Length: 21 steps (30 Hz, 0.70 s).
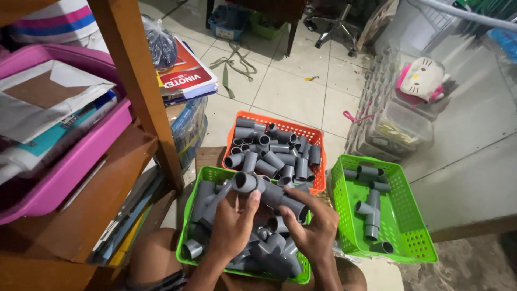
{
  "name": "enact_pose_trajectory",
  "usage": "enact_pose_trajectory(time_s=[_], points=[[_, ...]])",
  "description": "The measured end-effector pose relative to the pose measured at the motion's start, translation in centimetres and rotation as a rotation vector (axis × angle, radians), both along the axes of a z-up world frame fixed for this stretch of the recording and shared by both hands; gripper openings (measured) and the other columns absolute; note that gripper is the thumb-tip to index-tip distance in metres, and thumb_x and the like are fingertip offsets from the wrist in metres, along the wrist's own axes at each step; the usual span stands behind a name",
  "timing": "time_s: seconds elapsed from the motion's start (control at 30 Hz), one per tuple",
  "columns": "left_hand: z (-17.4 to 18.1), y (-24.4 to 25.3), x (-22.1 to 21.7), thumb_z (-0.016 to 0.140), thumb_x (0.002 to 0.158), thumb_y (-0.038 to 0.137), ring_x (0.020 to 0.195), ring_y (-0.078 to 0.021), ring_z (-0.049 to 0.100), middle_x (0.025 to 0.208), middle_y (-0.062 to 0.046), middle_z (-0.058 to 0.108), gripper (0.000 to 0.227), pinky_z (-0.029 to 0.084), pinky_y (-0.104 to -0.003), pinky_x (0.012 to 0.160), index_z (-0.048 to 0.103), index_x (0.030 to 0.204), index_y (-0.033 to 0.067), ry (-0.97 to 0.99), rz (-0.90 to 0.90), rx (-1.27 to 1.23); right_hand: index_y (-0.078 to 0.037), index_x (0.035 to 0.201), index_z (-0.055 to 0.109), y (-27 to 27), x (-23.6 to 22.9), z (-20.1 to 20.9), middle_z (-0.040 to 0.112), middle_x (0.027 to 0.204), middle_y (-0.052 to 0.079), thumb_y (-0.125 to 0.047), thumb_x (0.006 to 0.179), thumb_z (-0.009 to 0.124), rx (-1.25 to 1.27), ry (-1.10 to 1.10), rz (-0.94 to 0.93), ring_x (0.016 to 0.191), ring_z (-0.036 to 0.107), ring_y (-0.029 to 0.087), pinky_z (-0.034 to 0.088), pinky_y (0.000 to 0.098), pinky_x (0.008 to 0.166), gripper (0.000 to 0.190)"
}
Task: Sorting various PVC pipe fittings into different baskets based on their type
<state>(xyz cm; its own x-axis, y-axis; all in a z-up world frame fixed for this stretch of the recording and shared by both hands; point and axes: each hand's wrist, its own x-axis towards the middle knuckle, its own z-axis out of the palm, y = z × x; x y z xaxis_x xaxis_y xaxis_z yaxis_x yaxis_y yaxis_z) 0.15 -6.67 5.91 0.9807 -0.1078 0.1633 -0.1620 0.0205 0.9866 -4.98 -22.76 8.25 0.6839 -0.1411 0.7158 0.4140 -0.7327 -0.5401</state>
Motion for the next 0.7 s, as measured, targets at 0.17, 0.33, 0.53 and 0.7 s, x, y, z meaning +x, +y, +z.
enact_pose_trajectory(time_s=[0.17, 0.33, 0.53, 0.7], points=[[-1.2, 0.6, 0.9, 0.049, 0.097, 0.042, 0.071, -0.0151, 0.063, 0.078, -0.002, 0.067, 0.035, 0.050, -0.029, 0.065, 0.066, 0.103, 0.0112, -0.041, -0.005, 0.033, -0.006, 0.104, 0.074, -1.1, 0.0, -2.0, 0.078, 0.097, 0.010, -0.024, 0.089, 0.071, 0.183, -0.100, -0.043, 0.088, 0.077, 0.018, 0.060, 0.0271, 0.076, 0.024], [-0.4, 2.1, 2.3, 0.052, 0.100, 0.032, 0.071, -0.0239, 0.074, 0.084, -0.017, 0.068, 0.030, 0.075, -0.041, 0.065, 0.059, 0.107, 0.0032, 0.122, -0.058, -0.313, -0.006, 0.105, 0.072, -2.6, 1.9, -0.1, 0.074, 0.097, 0.011, -0.023, 0.096, 0.062, 0.410, -0.056, -0.268, 0.079, 0.070, 0.018, 0.056, 0.0286, 0.061, 0.021], [0.5, 2.4, 2.4, 0.048, 0.102, 0.033, 0.062, -0.0271, 0.072, 0.058, -0.014, 0.055, 0.040, 0.073, -0.046, 0.065, 0.051, 0.078, 0.0013, 0.196, 0.030, -0.372, -0.006, 0.138, 0.059, -5.4, 6.2, -1.1, 0.070, 0.116, 0.012, -0.016, 0.099, 0.061, 0.698, 0.269, 0.019, 0.078, 0.062, 0.013, 0.057, 0.0262, 0.068, 0.040], [0.4, 2.9, 2.5, 0.047, 0.103, 0.039, 0.056, -0.0266, 0.071, 0.054, -0.011, 0.051, 0.048, 0.066, -0.038, 0.056, 0.048, 0.070, 0.0039, 0.154, 0.047, -0.348, -0.013, 0.145, 0.053, -4.8, 6.0, -1.8, 0.059, 0.143, 0.009, -0.016, 0.091, 0.069, 0.260, 0.354, -0.045, 0.111, 0.063, 0.019, 0.056, 0.0320, 0.086, 0.056]])
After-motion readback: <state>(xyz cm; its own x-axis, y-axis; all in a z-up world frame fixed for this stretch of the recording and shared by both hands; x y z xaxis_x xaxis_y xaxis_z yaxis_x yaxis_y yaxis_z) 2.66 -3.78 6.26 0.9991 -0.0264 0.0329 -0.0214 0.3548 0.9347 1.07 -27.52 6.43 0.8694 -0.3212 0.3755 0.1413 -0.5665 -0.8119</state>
